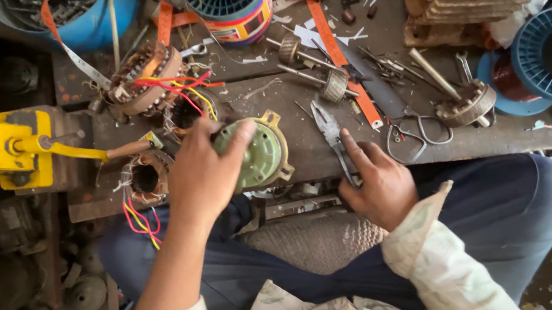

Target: The person sits cross-legged on the floor and repairs a small electrical motor component. They apply a red liquid from a bottle into the component, insert a metal shaft, and use a screwdriver to tighten screws on a green housing. The person also uses pliers to adjust wires and handles various motor parts on a cluttered workbench.

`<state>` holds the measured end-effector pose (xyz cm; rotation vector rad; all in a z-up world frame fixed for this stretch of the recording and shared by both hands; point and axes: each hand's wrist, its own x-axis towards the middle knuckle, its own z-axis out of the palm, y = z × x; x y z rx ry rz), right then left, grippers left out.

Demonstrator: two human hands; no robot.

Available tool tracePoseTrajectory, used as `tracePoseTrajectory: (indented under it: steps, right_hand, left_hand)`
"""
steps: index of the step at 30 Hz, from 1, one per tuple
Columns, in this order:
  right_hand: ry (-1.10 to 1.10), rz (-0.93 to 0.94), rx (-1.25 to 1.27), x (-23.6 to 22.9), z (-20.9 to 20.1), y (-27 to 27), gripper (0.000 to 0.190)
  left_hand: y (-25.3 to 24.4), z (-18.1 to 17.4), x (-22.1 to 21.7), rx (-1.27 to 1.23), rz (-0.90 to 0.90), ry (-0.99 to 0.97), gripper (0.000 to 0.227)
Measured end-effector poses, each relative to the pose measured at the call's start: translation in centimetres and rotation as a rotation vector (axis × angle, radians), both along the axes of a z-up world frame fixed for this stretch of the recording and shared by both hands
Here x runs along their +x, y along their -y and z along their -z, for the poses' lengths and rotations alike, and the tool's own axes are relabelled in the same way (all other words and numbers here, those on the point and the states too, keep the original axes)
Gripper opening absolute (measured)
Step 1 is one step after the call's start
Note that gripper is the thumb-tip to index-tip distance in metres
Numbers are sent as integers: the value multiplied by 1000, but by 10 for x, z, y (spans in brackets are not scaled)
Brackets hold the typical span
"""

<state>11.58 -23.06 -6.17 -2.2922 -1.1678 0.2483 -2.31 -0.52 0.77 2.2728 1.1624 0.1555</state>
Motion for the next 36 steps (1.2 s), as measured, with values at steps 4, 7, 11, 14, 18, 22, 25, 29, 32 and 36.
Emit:
tracePoseTrajectory:
  steps: [4,7,11,14,18,22,25,29,32,36]
  right_hand:
    - [239,-186,-108,24,-2,-7,72]
    - [369,-266,-124,35,-14,-22,71]
    - [183,-388,98,12,-37,-50,88]
    - [171,-459,237,-15,-42,-83,104]
    - [-11,-378,353,-32,-37,-105,103]
    - [-123,-291,338,-36,-30,-106,104]
    - [-192,-296,423,-35,-32,-103,107]
    - [-187,-343,505,-39,-39,-105,110]
    - [-160,-400,570,-36,-50,-107,112]
    - [-215,-410,652,-27,-62,-91,113]
  left_hand:
    - [-5,-2,-10,-86,36,-6,79]
    - [-13,-5,-13,-115,111,1,82]
    - [-17,-5,-21,-241,141,79,79]
    - [-21,-4,-26,-386,149,171,74]
    - [-25,-1,-30,-559,103,292,70]
    - [-25,-1,-30,-718,-30,327,64]
    - [-24,-3,-27,-513,21,345,62]
    - [-25,-1,-35,-397,47,439,62]
    - [-27,11,-48,-407,101,597,57]
    - [-6,54,-58,-749,-60,1119,46]
